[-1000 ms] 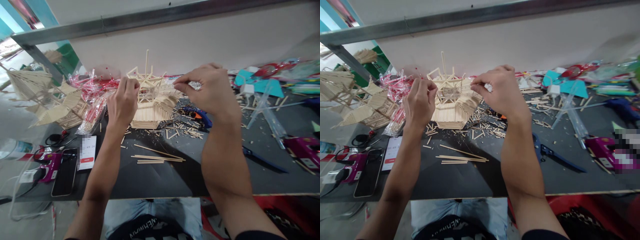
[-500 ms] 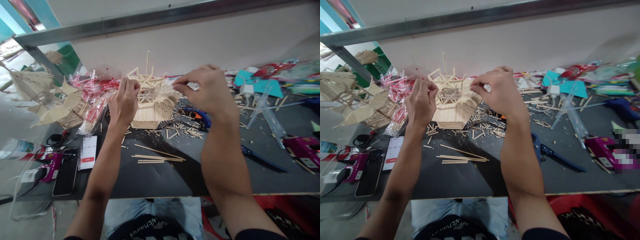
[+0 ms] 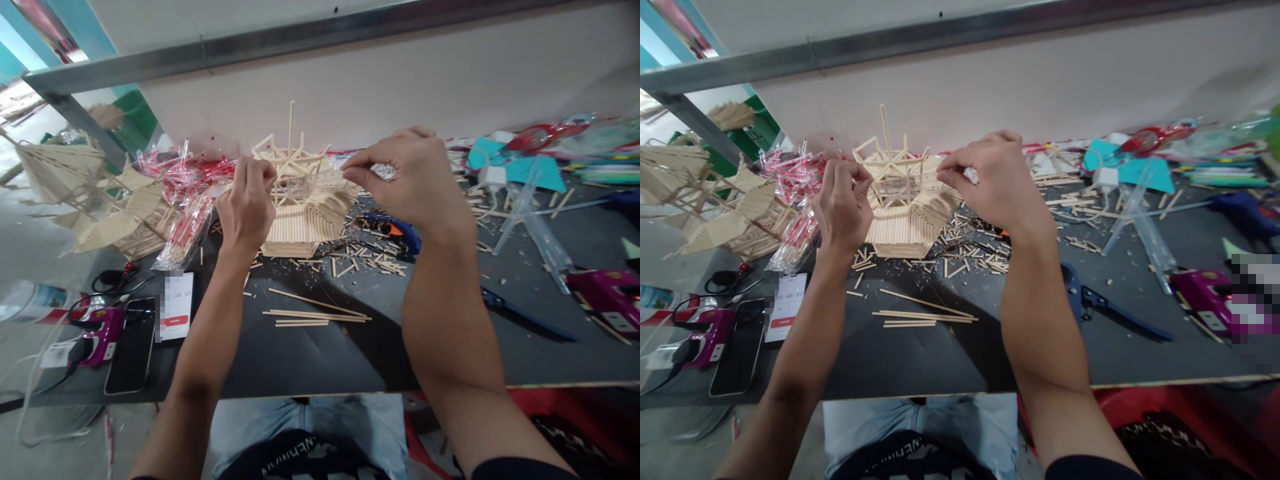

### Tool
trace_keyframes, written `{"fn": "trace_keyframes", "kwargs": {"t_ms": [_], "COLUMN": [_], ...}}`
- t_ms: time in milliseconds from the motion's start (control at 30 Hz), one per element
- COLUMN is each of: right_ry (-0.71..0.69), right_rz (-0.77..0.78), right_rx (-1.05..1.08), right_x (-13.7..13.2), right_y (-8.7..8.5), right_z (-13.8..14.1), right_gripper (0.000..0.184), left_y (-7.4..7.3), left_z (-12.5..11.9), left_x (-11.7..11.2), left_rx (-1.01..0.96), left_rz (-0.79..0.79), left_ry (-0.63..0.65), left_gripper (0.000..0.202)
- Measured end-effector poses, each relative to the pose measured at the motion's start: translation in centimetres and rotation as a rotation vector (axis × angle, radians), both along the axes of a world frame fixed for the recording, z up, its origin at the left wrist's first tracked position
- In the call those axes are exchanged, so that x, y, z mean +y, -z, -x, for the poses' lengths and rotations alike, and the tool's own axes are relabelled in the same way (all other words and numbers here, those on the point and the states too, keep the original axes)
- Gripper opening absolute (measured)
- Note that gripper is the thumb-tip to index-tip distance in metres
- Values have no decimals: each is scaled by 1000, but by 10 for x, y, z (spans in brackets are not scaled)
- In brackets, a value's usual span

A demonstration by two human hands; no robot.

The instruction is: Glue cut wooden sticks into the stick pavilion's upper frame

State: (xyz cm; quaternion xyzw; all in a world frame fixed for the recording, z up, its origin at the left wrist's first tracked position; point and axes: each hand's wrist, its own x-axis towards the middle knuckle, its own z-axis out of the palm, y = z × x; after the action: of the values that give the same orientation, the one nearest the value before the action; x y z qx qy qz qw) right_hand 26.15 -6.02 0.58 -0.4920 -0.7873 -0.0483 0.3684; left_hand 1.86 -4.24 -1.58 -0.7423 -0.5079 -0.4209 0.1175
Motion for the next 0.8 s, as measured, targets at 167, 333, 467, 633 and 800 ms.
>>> {"fn": "trace_keyframes", "kwargs": {"t_ms": [167, 333, 467, 633, 800], "right_ry": [5, 25, 19, 3, -11], "right_rz": [18, 41, 5, 6, -1], "right_rx": [19, -4, 8, 25, 43], "right_x": [2, -1, -2, 0, 0], "right_y": [0, -2, -3, -1, -1], "right_z": [-1, 0, 1, 0, 0], "right_gripper": [18, 16, 12, 15, 16], "left_y": [1, -1, -4, -3, 0], "left_z": [0, 0, -1, 1, 3], "left_x": [0, -4, -8, -8, -7], "left_rx": [5, 1, -7, 33, 67], "left_rz": [-23, -2, 53, 19, -18], "left_ry": [0, -2, 5, -2, 0], "left_gripper": [16, 16, 23, 26, 26]}}
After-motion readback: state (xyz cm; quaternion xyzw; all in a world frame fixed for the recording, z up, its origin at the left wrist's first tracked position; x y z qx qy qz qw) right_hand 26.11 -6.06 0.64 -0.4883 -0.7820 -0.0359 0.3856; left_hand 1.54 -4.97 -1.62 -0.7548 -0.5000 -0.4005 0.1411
